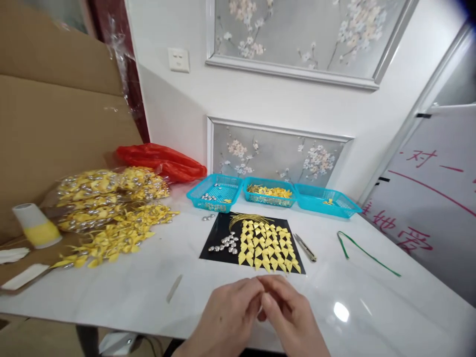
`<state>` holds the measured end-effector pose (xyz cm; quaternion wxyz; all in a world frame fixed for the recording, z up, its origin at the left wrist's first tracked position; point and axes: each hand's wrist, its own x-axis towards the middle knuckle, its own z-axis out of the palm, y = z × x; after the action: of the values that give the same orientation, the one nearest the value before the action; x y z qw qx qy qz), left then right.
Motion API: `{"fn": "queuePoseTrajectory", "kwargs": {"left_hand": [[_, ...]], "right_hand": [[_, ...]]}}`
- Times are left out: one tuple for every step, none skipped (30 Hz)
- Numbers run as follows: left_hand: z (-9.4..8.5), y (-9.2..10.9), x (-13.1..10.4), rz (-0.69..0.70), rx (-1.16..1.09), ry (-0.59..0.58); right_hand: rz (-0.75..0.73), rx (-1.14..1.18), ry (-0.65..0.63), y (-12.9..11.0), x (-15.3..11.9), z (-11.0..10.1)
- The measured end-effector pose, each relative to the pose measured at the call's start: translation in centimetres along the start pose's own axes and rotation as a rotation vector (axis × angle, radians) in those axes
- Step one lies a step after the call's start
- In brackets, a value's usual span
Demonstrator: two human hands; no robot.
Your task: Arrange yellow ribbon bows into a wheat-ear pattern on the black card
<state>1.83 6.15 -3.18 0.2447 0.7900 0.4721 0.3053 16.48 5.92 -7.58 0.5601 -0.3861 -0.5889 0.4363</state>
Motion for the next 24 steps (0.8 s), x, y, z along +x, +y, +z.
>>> {"fn": "queuePoseTrajectory", "kwargs": {"left_hand": [[0.2, 0.1, 0.0, -0.002, 0.003, -0.004], [0.4, 0.0, -0.1, -0.010, 0.005, -0.003], [0.4, -0.1, -0.2, -0.021, 0.004, -0.004], [0.3, -0.4, -0.3, -0.031, 0.001, -0.006], [0.3, -0.6, -0.4, -0.040, -0.006, -0.009], [0.2, -0.8, -0.4, -0.047, -0.017, -0.012], [0.1, -0.9, -0.5, -0.056, -0.031, -0.011], [0.0, -1.0, -0.5, -0.067, -0.047, -0.007], [0.0, -1.0, -0.5, -0.080, -0.064, 0.000], [-0.1, -1.0, -0.6, -0.096, -0.081, 0.008], [-0.3, -1.0, -0.6, -0.112, -0.101, 0.014], [-0.4, -1.1, -0.6, -0.127, -0.120, 0.018], [-0.5, -1.1, -0.7, -0.140, -0.138, 0.021], [-0.6, -1.2, -0.8, -0.148, -0.153, 0.025], [-0.7, -1.3, -0.9, -0.152, -0.164, 0.033], [-0.8, -1.4, -1.0, -0.152, -0.171, 0.045], [-0.8, -1.5, -1.1, -0.151, -0.175, 0.059], [-0.9, -1.6, -1.2, -0.150, -0.179, 0.074], [-0.9, -1.7, -1.4, -0.151, -0.183, 0.087], [-1.0, -1.7, -1.5, -0.154, -0.190, 0.098], [-1.1, -1.7, -1.7, -0.157, -0.198, 0.106], [-1.2, -1.7, -1.9, -0.162, -0.206, 0.113], [-1.3, -1.6, -2.1, -0.164, -0.214, 0.119], [-1.4, -1.5, -2.3, -0.165, -0.221, 0.125]], "right_hand": [[0.011, -0.021, -0.060, 0.0, 0.0, 0.2], [0.012, -0.062, -0.099, 0.0, 0.0, 0.1], [0.003, -0.112, -0.113, 0.1, 0.0, -0.4], [-0.015, -0.160, -0.107, 0.2, 0.0, -0.9], [-0.036, -0.198, -0.090, 0.3, 0.0, -1.5], [-0.055, -0.223, -0.072, 0.4, -0.1, -2.0], [-0.067, -0.234, -0.057, 0.4, -0.1, -2.4], [-0.076, -0.240, -0.046, 0.4, -0.2, -2.6], [-0.082, -0.245, -0.037, 0.4, -0.3, -2.8], [-0.084, -0.250, -0.031, 0.3, -0.4, -2.9], [-0.082, -0.254, -0.027, 0.3, -0.5, -2.8], [-0.076, -0.258, -0.024, 0.2, -0.6, -2.8], [-0.066, -0.261, -0.019, 0.1, -0.7, -2.7], [-0.054, -0.263, -0.013, 0.1, -0.8, -2.5], [-0.040, -0.264, -0.006, 0.1, -1.0, -2.4], [-0.029, -0.264, -0.003, 0.2, -1.1, -2.2], [-0.016, -0.263, -0.003, 0.3, -1.2, -2.0], [-0.003, -0.261, -0.007, 0.3, -1.3, -1.9], [0.008, -0.259, -0.013, 0.4, -1.4, -1.7], [0.017, -0.259, -0.016, 0.5, -1.5, -1.5], [0.022, -0.262, -0.013, 0.5, -1.6, -1.4], [0.023, -0.268, -0.007, 0.5, -1.7, -1.3], [0.021, -0.277, -0.001, 0.6, -1.8, -1.2], [0.018, -0.289, -0.001, 0.6, -1.9, -1.1]]}}
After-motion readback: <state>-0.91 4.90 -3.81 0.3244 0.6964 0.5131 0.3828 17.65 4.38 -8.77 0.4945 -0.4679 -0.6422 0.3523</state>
